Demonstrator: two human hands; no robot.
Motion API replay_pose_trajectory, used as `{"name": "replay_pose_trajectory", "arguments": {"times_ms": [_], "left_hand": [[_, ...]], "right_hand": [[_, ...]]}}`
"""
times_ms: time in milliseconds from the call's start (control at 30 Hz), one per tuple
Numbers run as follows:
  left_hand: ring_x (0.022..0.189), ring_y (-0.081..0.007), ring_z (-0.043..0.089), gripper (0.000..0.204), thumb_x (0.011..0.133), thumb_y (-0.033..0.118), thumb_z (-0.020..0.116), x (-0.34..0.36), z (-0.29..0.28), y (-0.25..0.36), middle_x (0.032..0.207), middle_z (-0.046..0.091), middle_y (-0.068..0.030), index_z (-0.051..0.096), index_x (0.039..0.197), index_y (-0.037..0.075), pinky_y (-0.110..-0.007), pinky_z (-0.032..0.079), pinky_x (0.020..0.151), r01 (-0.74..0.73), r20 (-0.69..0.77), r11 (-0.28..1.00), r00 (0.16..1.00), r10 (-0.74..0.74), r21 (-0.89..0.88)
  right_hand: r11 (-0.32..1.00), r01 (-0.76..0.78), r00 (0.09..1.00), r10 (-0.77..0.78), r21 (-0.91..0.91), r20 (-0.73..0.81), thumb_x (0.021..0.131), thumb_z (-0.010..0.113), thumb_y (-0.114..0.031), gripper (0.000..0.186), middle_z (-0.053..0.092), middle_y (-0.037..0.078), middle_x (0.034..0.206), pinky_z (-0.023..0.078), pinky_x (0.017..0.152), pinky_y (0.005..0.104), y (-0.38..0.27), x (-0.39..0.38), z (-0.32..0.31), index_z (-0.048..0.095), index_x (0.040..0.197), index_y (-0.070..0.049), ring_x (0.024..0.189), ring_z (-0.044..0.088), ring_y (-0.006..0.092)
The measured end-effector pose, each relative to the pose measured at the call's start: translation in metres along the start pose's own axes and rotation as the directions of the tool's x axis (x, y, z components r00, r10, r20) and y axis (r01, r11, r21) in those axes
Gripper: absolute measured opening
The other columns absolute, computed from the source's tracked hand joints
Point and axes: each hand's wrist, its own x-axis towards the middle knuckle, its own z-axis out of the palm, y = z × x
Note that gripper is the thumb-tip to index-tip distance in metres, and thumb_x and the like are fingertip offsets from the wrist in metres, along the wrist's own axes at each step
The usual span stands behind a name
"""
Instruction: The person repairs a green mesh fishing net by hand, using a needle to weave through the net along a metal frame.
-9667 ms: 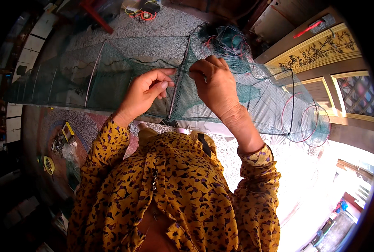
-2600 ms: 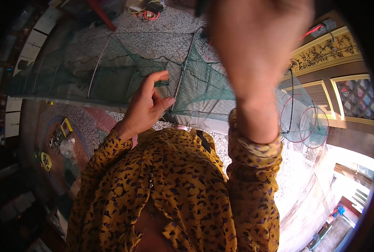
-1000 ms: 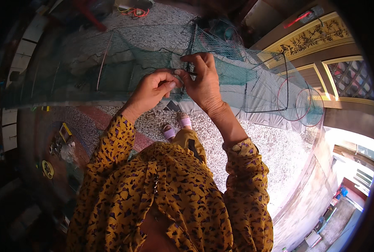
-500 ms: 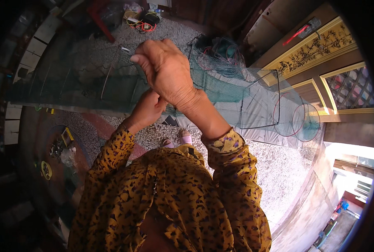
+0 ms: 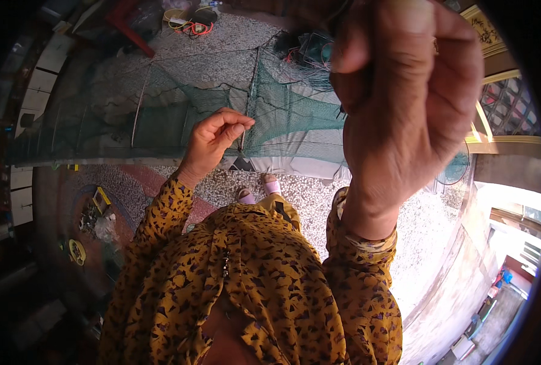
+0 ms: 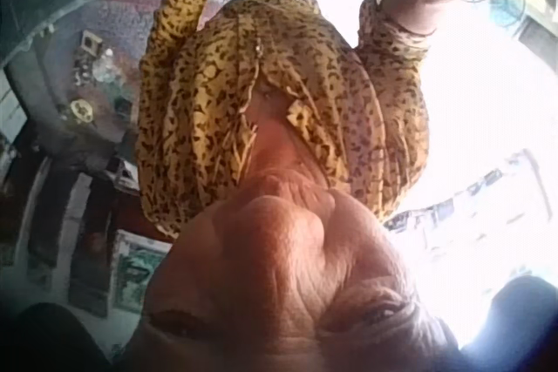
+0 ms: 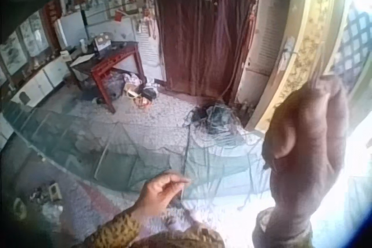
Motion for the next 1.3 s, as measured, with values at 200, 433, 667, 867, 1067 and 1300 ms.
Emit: {"name": "replay_pose_trajectory", "arguments": {"times_ms": [200,433,667,867,1067,1300], "left_hand": [[0.081,-0.0143,0.057,0.009,0.093,0.004,0.053,-0.020,-0.012,0.034,0.096,0.059,-0.0063,0.062,0.093,0.002,-0.025,0.046,0.071,-0.094,0.096,0.922,0.993,0.062,0.374],[0.069,-0.0117,0.055,0.010,0.094,0.004,0.050,-0.026,-0.015,0.039,0.106,0.059,-0.0083,0.059,0.094,0.000,-0.025,0.047,0.062,-0.068,0.102,0.879,0.995,0.022,0.471],[0.057,-0.0075,0.050,0.011,0.094,0.004,0.049,-0.028,-0.015,0.030,0.116,0.058,-0.0089,0.059,0.094,-0.001,-0.023,0.044,0.053,0.028,0.069,0.902,0.996,-0.064,0.431],[0.059,-0.0055,0.050,0.011,0.094,0.004,0.049,-0.030,-0.011,0.034,0.112,0.059,-0.0090,0.059,0.094,-0.003,-0.021,0.044,0.054,0.298,0.025,0.942,0.952,-0.305,0.152],[0.058,-0.0066,0.051,0.011,0.092,0.002,0.051,-0.034,-0.012,0.028,0.111,0.057,-0.0072,0.061,0.091,-0.003,-0.022,0.046,0.056,0.362,-0.023,0.931,0.932,-0.361,0.037],[0.059,-0.0081,0.053,0.010,0.092,0.001,0.051,-0.042,-0.018,0.027,0.102,0.057,-0.0065,0.061,0.093,-0.004,-0.023,0.046,0.055,0.330,-0.004,0.944,0.944,-0.331,-0.020]], "right_hand": [[0.554,-0.168,0.837,0.518,-0.815,0.179,0.087,0.062,-0.012,0.006,0.063,0.003,0.082,0.049,0.066,0.0346,0.037,-0.052,-0.010,0.058,0.092,-0.010,0.079,0.061,0.0223],[0.403,0.001,0.752,0.603,-0.915,0.266,0.081,0.064,-0.011,0.006,0.060,0.002,0.081,0.050,0.074,0.0339,0.058,-0.096,-0.012,0.066,0.086,-0.013,0.088,0.057,0.0243],[0.530,-0.007,0.771,0.542,-0.848,0.333,0.075,0.067,-0.006,0.008,0.060,0.002,0.079,0.049,0.073,0.0343,0.070,-0.107,-0.008,0.066,0.080,-0.012,0.083,0.057,0.0231],[0.624,-0.248,0.814,0.549,-0.741,0.190,0.073,0.070,-0.004,0.014,0.058,0.006,0.080,0.047,0.070,0.0344,0.086,-0.126,-0.002,0.065,0.086,-0.008,0.082,0.056,0.0260],[0.786,-0.182,0.921,0.348,-0.591,0.178,0.072,0.072,-0.002,0.024,0.057,0.008,0.087,0.048,0.067,0.0334,0.100,-0.133,0.035,0.064,0.094,-0.005,0.083,0.055,0.0282],[0.336,0.256,0.742,0.533,-0.906,0.407,0.067,0.072,-0.009,0.020,0.057,0.004,0.089,0.048,0.075,0.0364,0.080,-0.105,0.053,0.064,0.086,-0.009,0.085,0.056,0.0260]]}}
